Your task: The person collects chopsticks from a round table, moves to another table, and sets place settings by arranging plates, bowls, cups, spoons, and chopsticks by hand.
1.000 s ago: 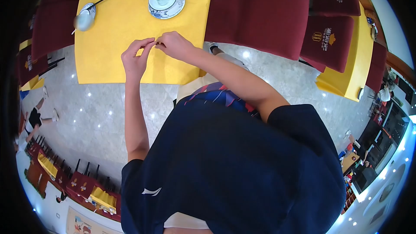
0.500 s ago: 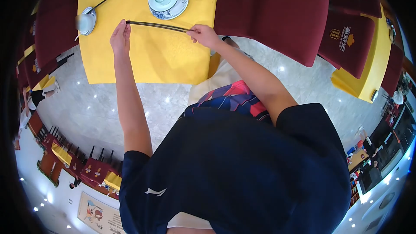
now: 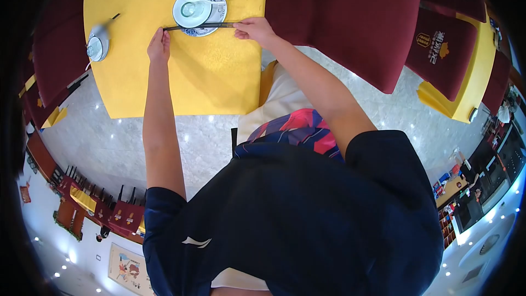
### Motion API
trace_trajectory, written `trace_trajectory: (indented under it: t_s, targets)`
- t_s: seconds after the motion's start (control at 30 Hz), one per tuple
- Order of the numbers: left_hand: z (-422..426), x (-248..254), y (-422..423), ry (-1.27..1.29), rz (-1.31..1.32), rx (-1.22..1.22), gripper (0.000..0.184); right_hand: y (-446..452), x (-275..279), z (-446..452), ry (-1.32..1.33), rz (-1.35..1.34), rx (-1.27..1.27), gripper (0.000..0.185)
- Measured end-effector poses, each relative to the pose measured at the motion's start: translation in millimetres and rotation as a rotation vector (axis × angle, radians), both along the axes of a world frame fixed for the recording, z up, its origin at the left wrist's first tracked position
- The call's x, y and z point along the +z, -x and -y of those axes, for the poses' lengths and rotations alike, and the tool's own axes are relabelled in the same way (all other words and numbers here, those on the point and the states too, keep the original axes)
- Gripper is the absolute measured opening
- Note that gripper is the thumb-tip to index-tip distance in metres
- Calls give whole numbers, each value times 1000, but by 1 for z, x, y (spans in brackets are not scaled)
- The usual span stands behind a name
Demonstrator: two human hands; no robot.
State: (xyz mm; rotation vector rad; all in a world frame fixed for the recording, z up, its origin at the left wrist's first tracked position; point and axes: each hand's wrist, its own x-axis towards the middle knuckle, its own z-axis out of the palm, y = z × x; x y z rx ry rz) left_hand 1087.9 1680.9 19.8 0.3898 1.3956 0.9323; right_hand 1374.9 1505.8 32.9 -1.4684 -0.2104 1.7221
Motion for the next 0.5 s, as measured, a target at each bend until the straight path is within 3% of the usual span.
trace_trajectory:
  t_s: [0.17, 0.5]
  targets:
    - [-11, 8, -4, -4, -19, 2, 23, 8, 3, -4, 61, -193, -135, 28]
    - [-10, 8, 1, 2, -21, -49, 23, 3, 17, 0, 100, -173, -175, 35]
